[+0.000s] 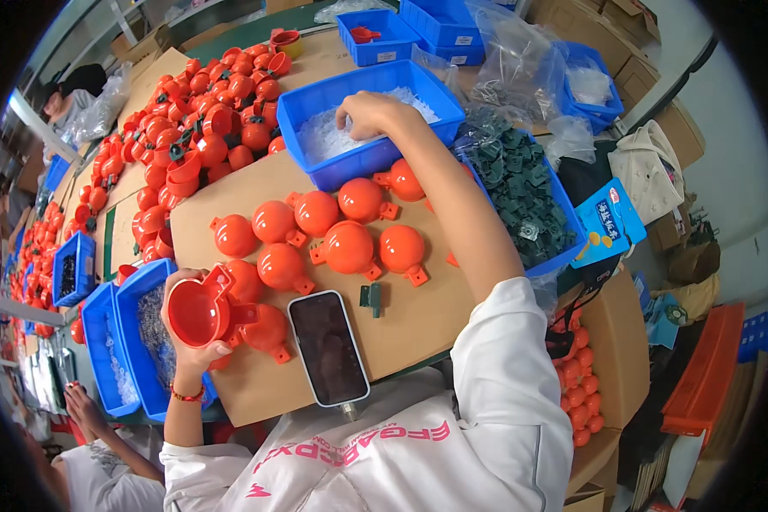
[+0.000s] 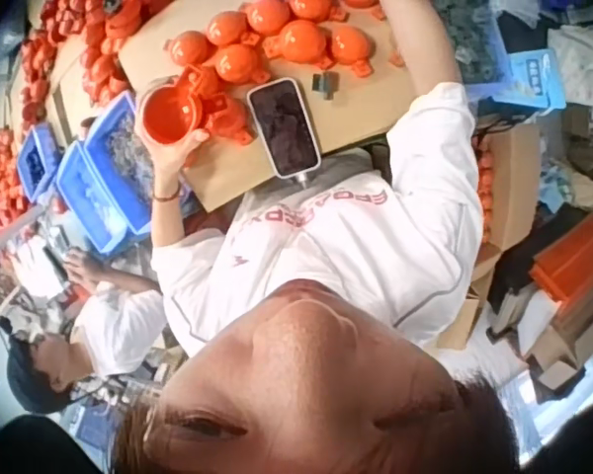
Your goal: Assembling orange plastic bowls with green latch components and small metal springs.
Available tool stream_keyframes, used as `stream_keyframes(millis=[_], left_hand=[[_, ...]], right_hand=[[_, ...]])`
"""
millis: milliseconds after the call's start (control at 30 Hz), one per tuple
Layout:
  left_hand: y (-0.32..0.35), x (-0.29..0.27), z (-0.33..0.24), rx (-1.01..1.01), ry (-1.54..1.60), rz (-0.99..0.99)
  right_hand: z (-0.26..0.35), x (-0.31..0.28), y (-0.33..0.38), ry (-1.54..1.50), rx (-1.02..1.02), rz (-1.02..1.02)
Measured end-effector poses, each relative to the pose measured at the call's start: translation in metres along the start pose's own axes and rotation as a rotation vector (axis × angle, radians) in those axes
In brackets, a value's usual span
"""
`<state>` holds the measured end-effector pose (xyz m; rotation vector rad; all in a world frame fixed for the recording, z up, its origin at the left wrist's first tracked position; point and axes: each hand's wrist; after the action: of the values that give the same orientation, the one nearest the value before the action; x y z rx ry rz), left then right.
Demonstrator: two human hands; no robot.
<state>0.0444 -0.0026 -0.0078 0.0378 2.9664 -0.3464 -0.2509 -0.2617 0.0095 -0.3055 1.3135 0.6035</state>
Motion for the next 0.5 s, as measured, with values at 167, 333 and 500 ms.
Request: stream_keyframes(millis=[167, 333, 500], left_hand=[[-0.001, 0.001, 0.001, 0.01, -0.015, 0.027], [-0.004, 0.002, -0.001, 0.005, 0.009, 0.063], [-0.005, 0.004, -0.011, -0.078, 0.083, 0.243]], right_hand=[[-0.006, 0.007, 0.007, -0.065, -0.03, -0.198], [-0.009, 0.001, 0.025, -0.263, -0.086, -0.409], [0.032, -0.014, 0.069, -0.738, -0.154, -0.475]])
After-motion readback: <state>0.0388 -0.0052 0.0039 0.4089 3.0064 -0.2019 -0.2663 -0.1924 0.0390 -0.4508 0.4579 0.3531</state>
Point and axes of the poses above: each hand's wrist, its own y-axis away from the middle knuckle, its own x-axis out of the palm, z = x × y, and after that the axes turned 7 degrees about -x, right-handed
